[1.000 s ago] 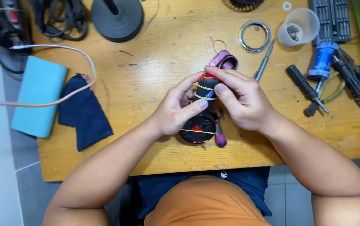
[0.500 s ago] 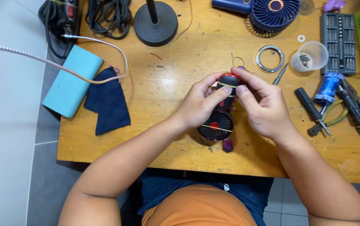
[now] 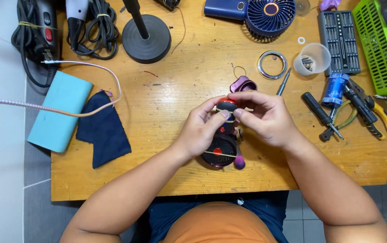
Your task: Repairing and assembling a handheld electric fan on a workbench by connecting the fan head to the handle.
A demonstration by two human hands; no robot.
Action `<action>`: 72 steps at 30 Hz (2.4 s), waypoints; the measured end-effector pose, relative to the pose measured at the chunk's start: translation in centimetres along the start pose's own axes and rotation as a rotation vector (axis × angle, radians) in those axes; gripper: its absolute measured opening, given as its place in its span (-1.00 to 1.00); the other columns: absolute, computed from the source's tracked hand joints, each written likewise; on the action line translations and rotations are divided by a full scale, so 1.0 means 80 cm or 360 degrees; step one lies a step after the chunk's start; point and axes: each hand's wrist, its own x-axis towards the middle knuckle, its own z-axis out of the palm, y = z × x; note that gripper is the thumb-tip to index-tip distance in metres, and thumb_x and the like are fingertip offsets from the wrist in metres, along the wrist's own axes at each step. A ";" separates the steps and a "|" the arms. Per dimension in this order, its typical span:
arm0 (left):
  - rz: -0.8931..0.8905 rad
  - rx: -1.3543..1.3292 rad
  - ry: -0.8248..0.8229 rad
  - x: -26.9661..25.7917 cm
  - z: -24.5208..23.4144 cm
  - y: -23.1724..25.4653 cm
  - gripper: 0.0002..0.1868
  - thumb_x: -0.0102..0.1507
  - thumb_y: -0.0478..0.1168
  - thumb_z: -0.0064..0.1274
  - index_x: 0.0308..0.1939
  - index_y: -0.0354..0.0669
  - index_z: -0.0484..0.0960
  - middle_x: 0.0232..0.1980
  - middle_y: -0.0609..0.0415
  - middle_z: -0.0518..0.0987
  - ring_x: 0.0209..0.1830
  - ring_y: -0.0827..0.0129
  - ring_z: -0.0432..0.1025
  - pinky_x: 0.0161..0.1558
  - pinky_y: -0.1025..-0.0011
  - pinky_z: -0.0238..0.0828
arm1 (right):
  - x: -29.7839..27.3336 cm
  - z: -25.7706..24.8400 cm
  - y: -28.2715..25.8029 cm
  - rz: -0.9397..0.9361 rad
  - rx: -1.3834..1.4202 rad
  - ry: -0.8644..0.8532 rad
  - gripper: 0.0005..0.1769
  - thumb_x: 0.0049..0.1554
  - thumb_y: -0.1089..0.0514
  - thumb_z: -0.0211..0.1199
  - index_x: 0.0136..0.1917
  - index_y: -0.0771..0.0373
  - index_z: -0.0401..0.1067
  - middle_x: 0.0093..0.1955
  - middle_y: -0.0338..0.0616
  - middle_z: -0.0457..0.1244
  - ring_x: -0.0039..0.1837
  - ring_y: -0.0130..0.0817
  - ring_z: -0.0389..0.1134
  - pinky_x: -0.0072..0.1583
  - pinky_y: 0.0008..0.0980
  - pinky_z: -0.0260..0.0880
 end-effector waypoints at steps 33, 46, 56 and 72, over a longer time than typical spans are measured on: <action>0.0070 0.0185 0.0030 -0.005 0.002 0.003 -0.59 0.55 -0.24 0.12 0.49 -0.18 0.68 -0.07 0.05 0.76 -0.12 0.59 0.57 -0.16 0.50 0.74 | -0.017 0.024 -0.009 -0.0354 -0.0127 0.0105 -0.69 0.32 0.42 0.38 0.30 0.63 0.60 0.06 0.25 0.43 0.09 -0.28 0.46 -0.05 -0.35 0.65; -0.0092 0.0048 -0.0082 -0.004 0.004 0.033 -0.66 0.60 -0.16 0.09 0.38 -0.26 0.71 -0.08 -0.18 0.82 -0.20 0.33 0.76 -0.17 0.30 0.88 | -0.010 0.015 -0.046 -0.0708 -0.0746 0.0013 -0.77 0.43 0.28 0.37 0.26 0.44 0.72 -0.05 0.09 0.50 -0.09 -0.14 0.55 0.00 -0.18 0.59; -0.0088 0.0275 -0.0065 0.001 -0.001 0.026 -0.64 0.59 -0.16 0.13 0.41 -0.24 0.71 -0.14 -0.15 0.80 -0.17 0.26 0.76 -0.13 0.21 0.90 | -0.005 0.006 -0.053 -0.0965 -0.1050 -0.0142 -0.77 0.42 0.34 0.36 0.26 0.52 0.69 -0.01 0.22 0.52 -0.11 0.17 0.57 -0.04 0.00 0.59; -0.0240 0.0563 0.0027 0.004 -0.007 0.014 -0.58 0.58 -0.12 0.12 0.49 -0.16 0.68 -0.22 -0.19 0.80 -0.22 0.22 0.76 -0.15 0.21 0.88 | -0.010 0.001 -0.038 -0.1005 -0.1402 -0.0165 -0.81 0.44 0.32 0.37 0.23 0.49 0.70 -0.06 0.19 0.52 -0.10 0.12 0.59 -0.10 -0.03 0.60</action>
